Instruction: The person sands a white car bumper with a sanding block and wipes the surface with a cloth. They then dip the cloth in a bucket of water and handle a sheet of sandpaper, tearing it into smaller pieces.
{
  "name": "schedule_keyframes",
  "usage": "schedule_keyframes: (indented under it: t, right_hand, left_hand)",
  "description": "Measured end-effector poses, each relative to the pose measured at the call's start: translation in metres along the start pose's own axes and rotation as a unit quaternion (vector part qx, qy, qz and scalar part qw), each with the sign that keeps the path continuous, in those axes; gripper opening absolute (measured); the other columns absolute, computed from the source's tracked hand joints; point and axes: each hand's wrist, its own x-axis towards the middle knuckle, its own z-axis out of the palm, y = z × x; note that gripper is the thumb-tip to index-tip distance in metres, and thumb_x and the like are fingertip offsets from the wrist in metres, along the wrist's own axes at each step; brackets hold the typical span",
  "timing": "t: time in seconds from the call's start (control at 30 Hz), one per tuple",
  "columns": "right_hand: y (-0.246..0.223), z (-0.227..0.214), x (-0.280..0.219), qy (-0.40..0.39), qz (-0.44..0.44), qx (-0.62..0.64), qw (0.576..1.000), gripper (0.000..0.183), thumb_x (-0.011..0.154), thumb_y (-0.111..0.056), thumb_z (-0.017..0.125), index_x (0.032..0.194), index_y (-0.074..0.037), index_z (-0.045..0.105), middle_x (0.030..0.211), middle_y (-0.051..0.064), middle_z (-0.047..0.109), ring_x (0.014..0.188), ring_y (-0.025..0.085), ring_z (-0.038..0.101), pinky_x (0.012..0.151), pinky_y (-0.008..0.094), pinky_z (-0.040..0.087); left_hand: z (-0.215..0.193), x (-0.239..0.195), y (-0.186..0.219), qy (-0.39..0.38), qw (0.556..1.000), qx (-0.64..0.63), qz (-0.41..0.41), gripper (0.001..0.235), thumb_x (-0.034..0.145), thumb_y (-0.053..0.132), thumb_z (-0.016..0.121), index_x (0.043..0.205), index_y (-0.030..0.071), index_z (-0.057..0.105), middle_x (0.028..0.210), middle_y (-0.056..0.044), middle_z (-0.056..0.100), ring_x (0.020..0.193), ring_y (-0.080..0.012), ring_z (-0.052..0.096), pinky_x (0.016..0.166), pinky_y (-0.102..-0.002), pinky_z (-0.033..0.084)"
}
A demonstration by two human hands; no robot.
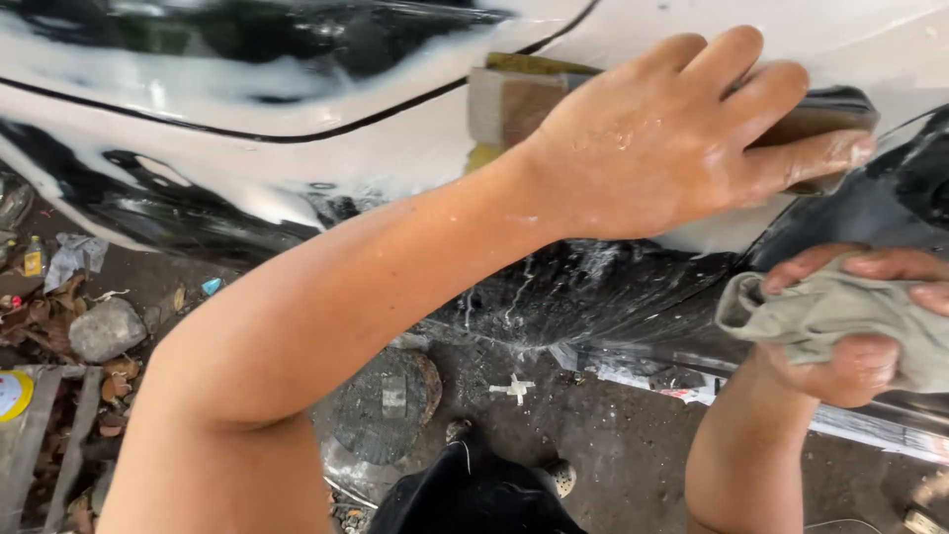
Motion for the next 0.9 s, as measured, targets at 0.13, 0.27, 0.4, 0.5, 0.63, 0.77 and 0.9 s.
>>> schedule_keyframes:
  t: [0.13,0.27,0.4,0.5,0.63,0.77,0.9]
  right_hand:
    - [0.018,-0.019,-0.002,0.004,-0.006,0.058,0.998,0.044,0.103,-0.034,0.062,0.137,-0.012,0.046,0.117,0.013,0.056,0.079,0.023,0.068,0.066,0.037,0.059]
    - [0.008,-0.011,0.006,-0.048,-0.028,0.044,0.997,0.039,0.103,-0.032,0.061,0.133,-0.013,0.046,0.113,0.013,0.057,0.081,0.025,0.068,0.061,0.038,0.06]
    - [0.015,-0.018,-0.017,0.039,-0.004,0.024,0.999,0.045,0.106,-0.034,0.063,0.14,-0.011,0.046,0.11,0.011,0.055,0.08,0.024,0.062,0.069,0.043,0.059]
    - [0.017,-0.02,-0.018,0.043,0.023,0.04,0.998,0.048,0.106,-0.038,0.061,0.139,-0.01,0.041,0.122,0.014,0.054,0.082,0.028,0.069,0.066,0.038,0.059]
    - [0.02,-0.022,-0.013,0.007,0.006,0.044,0.999,0.047,0.105,-0.041,0.06,0.137,-0.011,0.043,0.122,0.012,0.053,0.081,0.029,0.068,0.063,0.037,0.058]
    - [0.022,-0.029,-0.027,0.002,0.002,-0.035,0.999,0.052,0.105,-0.049,0.055,0.132,-0.006,0.047,0.122,0.011,0.051,0.079,0.025,0.059,0.062,0.038,0.053]
    - [0.05,-0.079,-0.068,0.064,0.08,0.037,0.994,0.07,0.103,-0.063,0.051,0.138,-0.003,0.051,0.128,0.008,0.053,0.087,0.026,0.058,0.067,0.036,0.049]
  left_hand:
    - [-0.044,-0.071,0.004,-0.052,0.998,-0.042,-0.02,0.058,0.108,0.037,0.063,0.158,0.031,0.035,0.129,-0.006,0.056,0.11,-0.023,0.058,0.089,-0.035,0.056]
    - [-0.07,-0.087,-0.004,-0.084,0.99,-0.098,-0.061,0.067,0.1,0.051,0.067,0.157,0.033,0.035,0.118,-0.007,0.058,0.094,-0.0201,0.056,0.08,-0.034,0.056]
    - [-0.013,-0.022,-0.011,-0.126,0.992,-0.026,-0.016,0.066,0.105,0.034,0.072,0.16,0.035,0.036,0.119,-0.003,0.058,0.1,-0.0187,0.057,0.082,-0.034,0.056]
    - [-0.025,-0.041,-0.005,-0.067,0.994,-0.078,-0.023,0.062,0.107,0.039,0.069,0.159,0.033,0.035,0.124,-0.008,0.057,0.108,-0.022,0.058,0.087,-0.034,0.056]
    - [-0.071,-0.122,0.004,-0.146,0.977,-0.132,-0.079,0.066,0.109,0.052,0.062,0.164,0.03,0.033,0.12,-0.01,0.058,0.1,-0.0222,0.057,0.087,-0.035,0.056]
    - [-0.033,-0.055,-0.019,-0.076,0.992,-0.074,-0.064,0.065,0.106,0.054,0.067,0.158,0.031,0.034,0.122,-0.008,0.056,0.104,-0.0233,0.058,0.085,-0.037,0.057]
    - [-0.022,-0.064,-0.022,-0.018,0.998,-0.053,-0.033,0.063,0.105,0.039,0.069,0.157,0.032,0.033,0.123,-0.006,0.052,0.107,-0.023,0.055,0.087,-0.035,0.055]
